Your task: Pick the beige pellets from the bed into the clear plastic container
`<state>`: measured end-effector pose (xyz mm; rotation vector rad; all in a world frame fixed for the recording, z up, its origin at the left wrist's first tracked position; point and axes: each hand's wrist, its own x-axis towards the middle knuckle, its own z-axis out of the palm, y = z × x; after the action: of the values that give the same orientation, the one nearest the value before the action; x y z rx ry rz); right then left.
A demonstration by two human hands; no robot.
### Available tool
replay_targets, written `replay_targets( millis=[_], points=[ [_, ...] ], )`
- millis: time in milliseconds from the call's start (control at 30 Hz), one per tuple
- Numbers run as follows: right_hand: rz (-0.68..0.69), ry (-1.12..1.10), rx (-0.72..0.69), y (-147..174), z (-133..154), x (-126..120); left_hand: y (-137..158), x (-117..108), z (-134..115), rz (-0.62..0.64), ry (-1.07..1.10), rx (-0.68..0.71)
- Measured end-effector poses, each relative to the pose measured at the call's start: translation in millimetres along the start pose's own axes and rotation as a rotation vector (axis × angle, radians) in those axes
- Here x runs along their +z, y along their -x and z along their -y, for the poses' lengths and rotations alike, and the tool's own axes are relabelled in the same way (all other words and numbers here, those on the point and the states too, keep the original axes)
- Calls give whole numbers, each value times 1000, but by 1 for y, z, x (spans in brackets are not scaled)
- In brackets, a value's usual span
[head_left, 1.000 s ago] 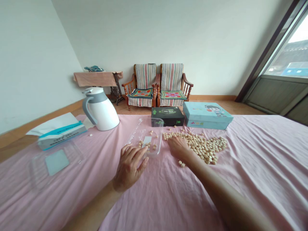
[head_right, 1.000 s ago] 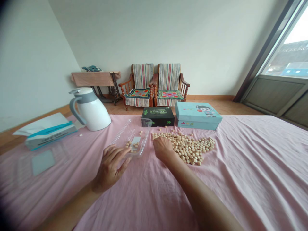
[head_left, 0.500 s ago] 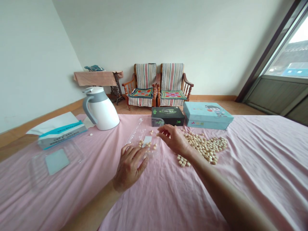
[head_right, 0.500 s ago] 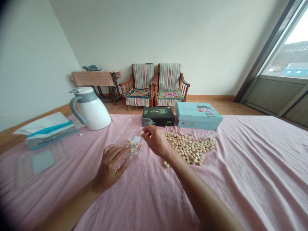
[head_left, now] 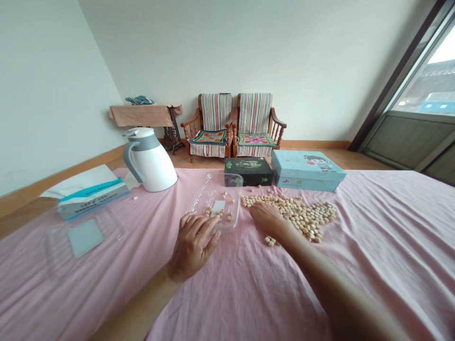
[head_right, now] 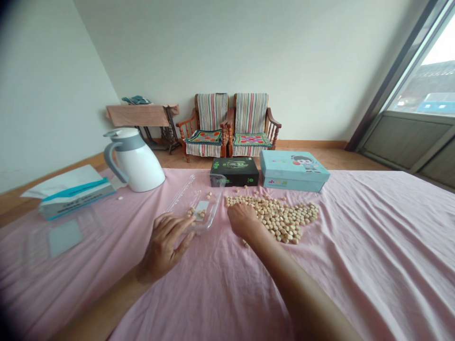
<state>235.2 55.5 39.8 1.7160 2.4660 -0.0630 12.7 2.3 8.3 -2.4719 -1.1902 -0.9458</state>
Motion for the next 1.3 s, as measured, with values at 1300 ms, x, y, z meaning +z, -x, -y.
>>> replay_targets(
  millis=[1300],
  points=[
    [-338,-56,-27,-20,-1,30,0,-1,0,-2,10,-6]
  ],
)
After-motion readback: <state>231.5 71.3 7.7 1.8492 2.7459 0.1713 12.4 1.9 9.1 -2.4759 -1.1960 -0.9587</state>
